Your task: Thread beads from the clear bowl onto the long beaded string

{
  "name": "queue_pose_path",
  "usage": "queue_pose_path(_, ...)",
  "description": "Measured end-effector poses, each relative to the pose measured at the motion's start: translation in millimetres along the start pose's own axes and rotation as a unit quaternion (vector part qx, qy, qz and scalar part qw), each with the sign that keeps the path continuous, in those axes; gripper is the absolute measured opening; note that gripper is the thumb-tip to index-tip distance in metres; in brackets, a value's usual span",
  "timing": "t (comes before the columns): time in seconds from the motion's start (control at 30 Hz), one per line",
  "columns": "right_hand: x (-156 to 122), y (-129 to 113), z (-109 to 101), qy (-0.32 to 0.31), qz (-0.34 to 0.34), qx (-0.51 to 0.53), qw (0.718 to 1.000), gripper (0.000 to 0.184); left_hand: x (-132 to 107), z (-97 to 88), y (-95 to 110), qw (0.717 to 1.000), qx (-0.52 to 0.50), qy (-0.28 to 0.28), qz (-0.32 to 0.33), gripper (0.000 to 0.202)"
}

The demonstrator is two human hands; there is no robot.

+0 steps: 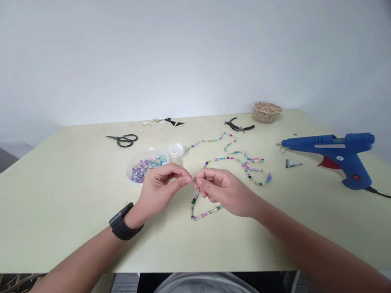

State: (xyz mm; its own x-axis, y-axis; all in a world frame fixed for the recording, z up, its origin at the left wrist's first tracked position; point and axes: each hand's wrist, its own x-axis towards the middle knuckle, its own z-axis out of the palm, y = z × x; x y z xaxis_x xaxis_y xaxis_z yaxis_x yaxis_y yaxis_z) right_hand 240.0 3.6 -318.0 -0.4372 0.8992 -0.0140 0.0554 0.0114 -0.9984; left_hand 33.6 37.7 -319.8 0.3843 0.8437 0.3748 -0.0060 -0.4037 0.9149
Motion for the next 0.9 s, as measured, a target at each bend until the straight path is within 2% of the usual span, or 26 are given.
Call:
queue_pose_path(0.17,-4,-13,-16,0.081,-0.061,0.010,0.995,0.026,3,-5.9,4,0.998,0.012,0.064,-0.008,0.018)
queue_pose_path(0.3,-9,-28,-30,0.173,-0.141,-0.056,0.973,0.025,13,-30.9,7,0.980,0.132,0.142,0.054,0.024)
queue_pose_path(0.37,-11,-33,-36,0.207,-0.182,-0.081,0.958,0.026,20,-50.9,4,0.943,0.268,0.169,0.101,0.023)
queue_pose_path(0.4,-12,-34,-40,0.221,-0.196,-0.088,0.951,0.026,24,-61.4,2,0.908,0.361,0.170,0.126,0.022)
queue_pose_path(0.47,-12,-35,-46,0.250,-0.213,-0.097,0.940,0.025,30,-81.0,-5,0.841,0.502,0.126,0.156,0.023)
queue_pose_path(0.5,-13,-35,-48,0.261,-0.216,-0.103,0.935,0.025,32,-89.1,-8,0.820,0.539,0.111,0.155,0.023)
queue_pose_path(0.57,-14,-35,-52,0.277,-0.224,-0.116,0.927,0.024,35,-100.7,-13,0.799,0.575,0.097,0.146,0.025)
queue_pose_path(0.7,-18,-39,-57,0.283,-0.247,-0.132,0.917,0.024,36,-107.8,-17,0.797,0.583,0.096,0.127,0.027)
queue_pose_path(0.9,-27,-48,-58,0.306,-0.219,-0.244,0.894,0.019,37,-105.3,-23,0.802,0.582,0.073,0.110,0.028)
